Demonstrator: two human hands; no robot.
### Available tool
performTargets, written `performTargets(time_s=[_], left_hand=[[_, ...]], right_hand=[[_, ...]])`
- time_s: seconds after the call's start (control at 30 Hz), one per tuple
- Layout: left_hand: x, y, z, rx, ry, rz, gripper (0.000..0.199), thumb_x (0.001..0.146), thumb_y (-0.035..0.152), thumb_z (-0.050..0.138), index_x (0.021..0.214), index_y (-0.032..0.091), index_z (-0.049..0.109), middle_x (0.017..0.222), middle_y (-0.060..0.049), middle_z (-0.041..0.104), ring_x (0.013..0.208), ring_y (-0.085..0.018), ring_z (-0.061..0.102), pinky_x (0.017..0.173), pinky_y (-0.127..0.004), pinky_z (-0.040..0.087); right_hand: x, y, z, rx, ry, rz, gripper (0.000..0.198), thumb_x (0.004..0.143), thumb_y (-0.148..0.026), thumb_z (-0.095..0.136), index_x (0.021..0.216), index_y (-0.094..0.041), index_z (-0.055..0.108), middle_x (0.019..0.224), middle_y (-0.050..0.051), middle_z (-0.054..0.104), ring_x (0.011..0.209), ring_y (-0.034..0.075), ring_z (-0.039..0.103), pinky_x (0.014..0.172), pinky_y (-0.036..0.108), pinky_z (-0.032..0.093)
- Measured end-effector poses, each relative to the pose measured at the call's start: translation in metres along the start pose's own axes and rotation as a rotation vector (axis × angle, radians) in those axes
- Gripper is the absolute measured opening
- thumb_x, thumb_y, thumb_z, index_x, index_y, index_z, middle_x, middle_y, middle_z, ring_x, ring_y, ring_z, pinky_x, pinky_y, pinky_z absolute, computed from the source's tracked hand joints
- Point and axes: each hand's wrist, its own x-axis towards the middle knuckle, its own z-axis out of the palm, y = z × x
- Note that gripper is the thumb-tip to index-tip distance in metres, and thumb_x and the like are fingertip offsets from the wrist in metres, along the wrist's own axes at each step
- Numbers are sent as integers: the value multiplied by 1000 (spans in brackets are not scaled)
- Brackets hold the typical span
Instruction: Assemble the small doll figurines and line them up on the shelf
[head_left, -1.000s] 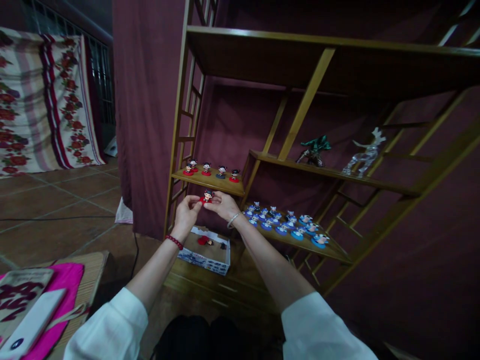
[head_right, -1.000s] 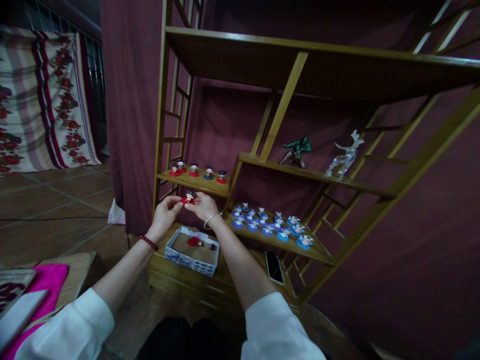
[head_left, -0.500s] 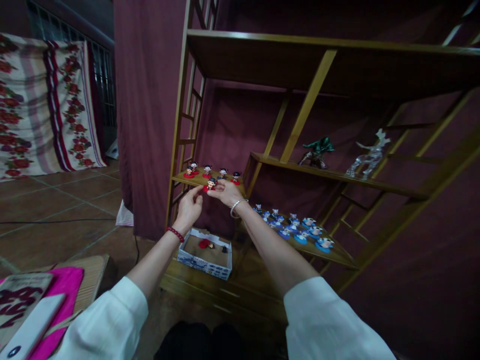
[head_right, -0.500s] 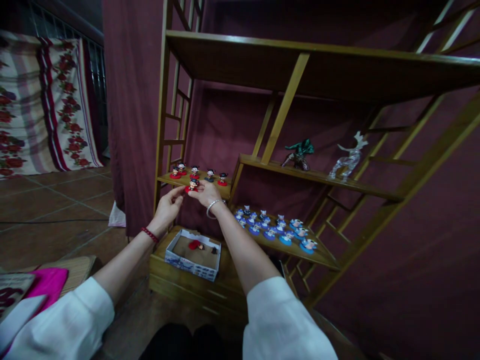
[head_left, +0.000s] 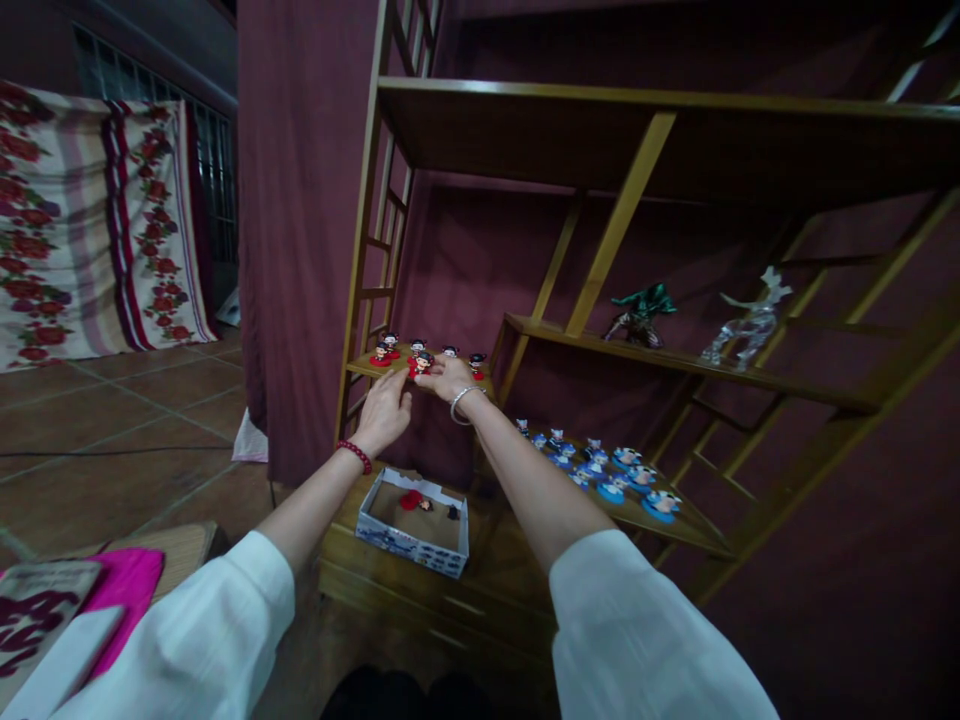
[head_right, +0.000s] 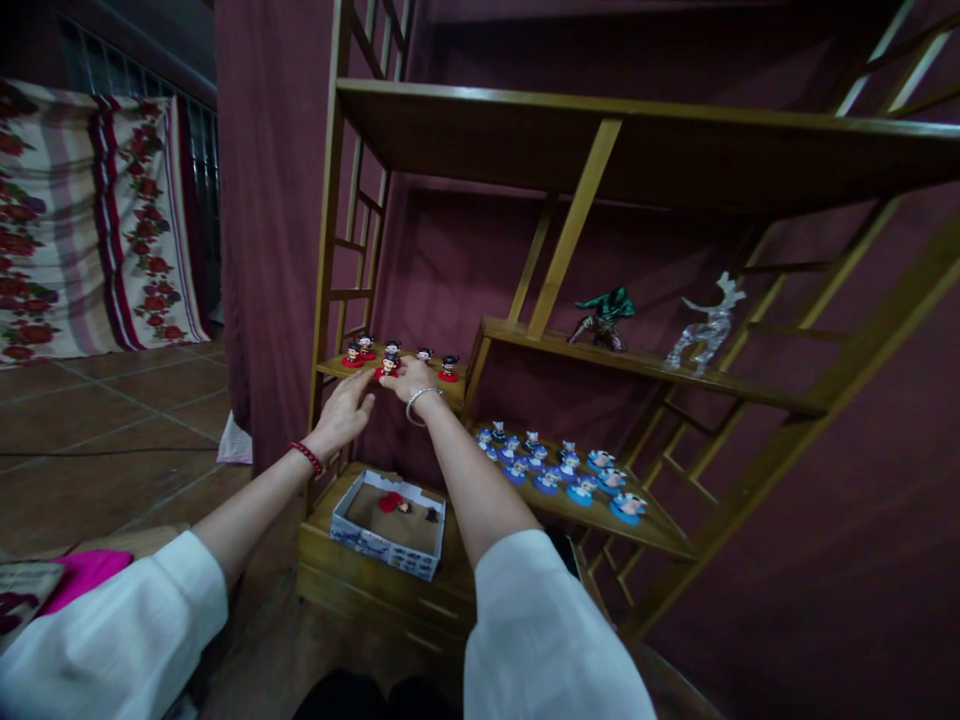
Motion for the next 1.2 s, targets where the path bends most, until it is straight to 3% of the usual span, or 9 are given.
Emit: performTargets(time_s=[0.3, 0.6, 0.9, 1.1, 1.2], left_hand=[[7, -15, 9, 180, -132, 78, 47, 84, 24, 35, 129, 10, 36, 133, -10, 44, 130, -21, 26, 106, -40, 20], [13, -23, 13, 225, -223, 68, 50, 85, 27, 32, 132, 11, 30, 138, -10, 36, 132, -21, 20, 105, -47, 16], [15, -25, 19, 303, -183, 67, 48, 84, 26, 34, 131, 14, 35, 138, -10, 37, 130, -22, 25, 104, -49, 16], [20, -20, 16, 296, -178, 46, 44, 83, 26, 35, 127, 18, 39, 134, -11, 42, 126, -24, 32, 101, -54, 17], [23, -17, 14, 320, -180, 64, 42, 84, 26, 35, 124, 15, 42, 132, -13, 45, 124, -24, 35, 101, -51, 19]], right_hand=[[18, 16, 7, -226, 60, 8, 29, 58, -21, 71, 86, -17, 63, 82, 1, 67, 75, 14, 62, 70, 24, 48], [21, 10, 10, -377, 63, 16, 34, 58, -23, 70, 91, -17, 63, 87, 4, 68, 79, 16, 63, 70, 25, 47], [26, 10, 10, -339, 39, 64, 42, 56, -21, 71, 97, -14, 61, 96, 7, 66, 87, 17, 62, 75, 24, 48], [40, 26, 12, -228, 22, 72, 37, 52, -17, 73, 87, -18, 62, 86, 2, 67, 81, 15, 63, 76, 25, 48], [44, 31, 12, -178, 5, 59, 33, 53, -14, 73, 83, -18, 61, 82, 1, 67, 78, 14, 63, 76, 26, 48]])
